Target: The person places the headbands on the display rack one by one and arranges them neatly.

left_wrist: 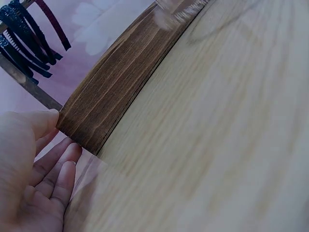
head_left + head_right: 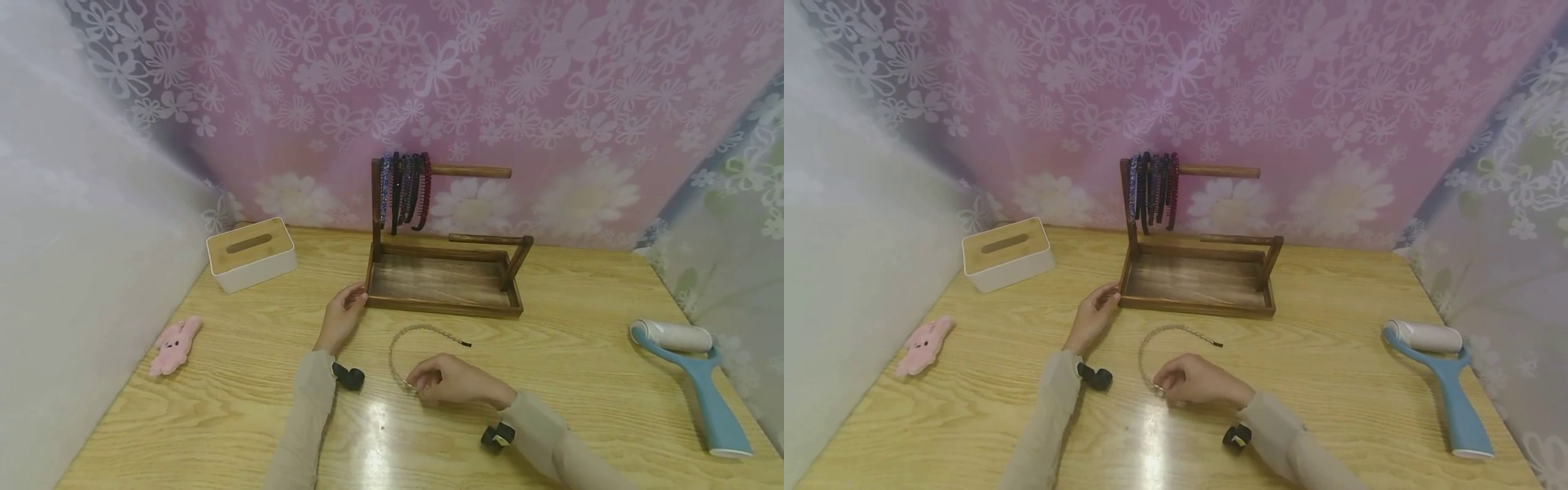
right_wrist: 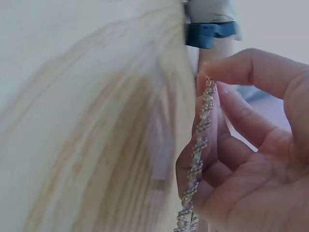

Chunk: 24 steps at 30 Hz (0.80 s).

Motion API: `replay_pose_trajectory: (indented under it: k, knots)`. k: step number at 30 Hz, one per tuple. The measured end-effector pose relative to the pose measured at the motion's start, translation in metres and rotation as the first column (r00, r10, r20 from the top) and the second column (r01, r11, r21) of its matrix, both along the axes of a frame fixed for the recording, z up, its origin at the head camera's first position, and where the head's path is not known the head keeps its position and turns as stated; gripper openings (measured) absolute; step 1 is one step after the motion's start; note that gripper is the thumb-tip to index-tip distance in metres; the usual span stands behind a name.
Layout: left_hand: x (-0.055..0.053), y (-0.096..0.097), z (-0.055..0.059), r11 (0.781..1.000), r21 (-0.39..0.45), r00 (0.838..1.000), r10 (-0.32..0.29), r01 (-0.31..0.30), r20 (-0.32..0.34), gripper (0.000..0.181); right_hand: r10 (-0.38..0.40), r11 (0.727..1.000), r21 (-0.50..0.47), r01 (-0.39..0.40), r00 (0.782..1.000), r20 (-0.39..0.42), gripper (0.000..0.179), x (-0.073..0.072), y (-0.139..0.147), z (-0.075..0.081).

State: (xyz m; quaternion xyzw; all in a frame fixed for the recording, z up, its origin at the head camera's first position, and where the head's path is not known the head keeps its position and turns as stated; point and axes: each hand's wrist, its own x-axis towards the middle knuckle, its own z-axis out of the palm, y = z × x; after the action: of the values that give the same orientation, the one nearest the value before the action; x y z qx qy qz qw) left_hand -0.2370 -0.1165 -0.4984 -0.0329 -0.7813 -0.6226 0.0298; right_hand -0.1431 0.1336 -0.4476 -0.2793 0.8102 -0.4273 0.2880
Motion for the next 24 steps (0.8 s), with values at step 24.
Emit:
replay_pose_trajectory:
  k: [24]
  knots:
    - [0.001, 0.001, -0.001, 1.0, -0.016, 1.0, -0.004, 0.004, -0.024, 0.038, -0.462, 0.816, -0.403, 0.413, 0.886, -0.026, 0.022, 0.03, 0.065, 0.02]
